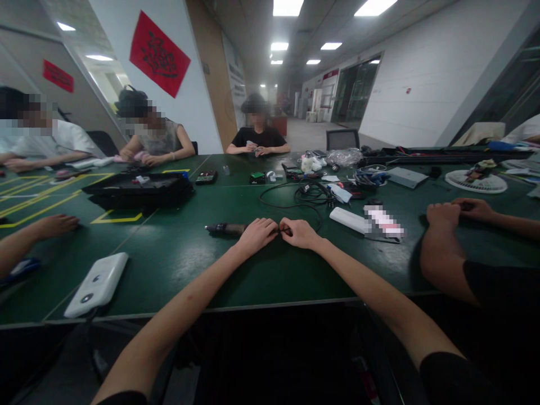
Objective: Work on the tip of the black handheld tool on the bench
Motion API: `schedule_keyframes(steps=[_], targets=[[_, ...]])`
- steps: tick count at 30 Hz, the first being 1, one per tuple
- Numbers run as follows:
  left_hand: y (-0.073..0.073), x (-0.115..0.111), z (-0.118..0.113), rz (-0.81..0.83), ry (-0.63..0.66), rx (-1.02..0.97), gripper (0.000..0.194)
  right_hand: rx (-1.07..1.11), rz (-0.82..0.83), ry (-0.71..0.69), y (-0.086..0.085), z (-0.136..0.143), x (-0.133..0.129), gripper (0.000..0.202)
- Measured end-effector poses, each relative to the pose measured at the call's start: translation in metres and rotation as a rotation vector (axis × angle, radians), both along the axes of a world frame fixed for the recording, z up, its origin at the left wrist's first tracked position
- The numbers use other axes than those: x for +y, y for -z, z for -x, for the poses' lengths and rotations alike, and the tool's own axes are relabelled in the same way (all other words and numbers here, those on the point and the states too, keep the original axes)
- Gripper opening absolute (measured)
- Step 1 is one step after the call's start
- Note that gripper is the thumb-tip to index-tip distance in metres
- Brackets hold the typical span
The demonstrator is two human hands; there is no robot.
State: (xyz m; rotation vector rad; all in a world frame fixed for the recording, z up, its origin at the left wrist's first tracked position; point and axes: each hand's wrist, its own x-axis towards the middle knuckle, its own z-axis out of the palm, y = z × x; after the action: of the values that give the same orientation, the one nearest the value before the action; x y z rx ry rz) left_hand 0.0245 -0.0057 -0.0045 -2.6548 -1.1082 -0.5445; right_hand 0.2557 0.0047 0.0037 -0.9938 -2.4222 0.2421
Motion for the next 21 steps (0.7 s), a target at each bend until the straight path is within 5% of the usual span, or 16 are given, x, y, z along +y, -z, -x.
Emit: schedule_keyframes(steps=[21], targets=[[0.0038,-0.0002,0.0024,0.027,0.019,0.000,0.012,0.003,-0.011,0.010,0.0025,0.0006,0.0010,0.018]])
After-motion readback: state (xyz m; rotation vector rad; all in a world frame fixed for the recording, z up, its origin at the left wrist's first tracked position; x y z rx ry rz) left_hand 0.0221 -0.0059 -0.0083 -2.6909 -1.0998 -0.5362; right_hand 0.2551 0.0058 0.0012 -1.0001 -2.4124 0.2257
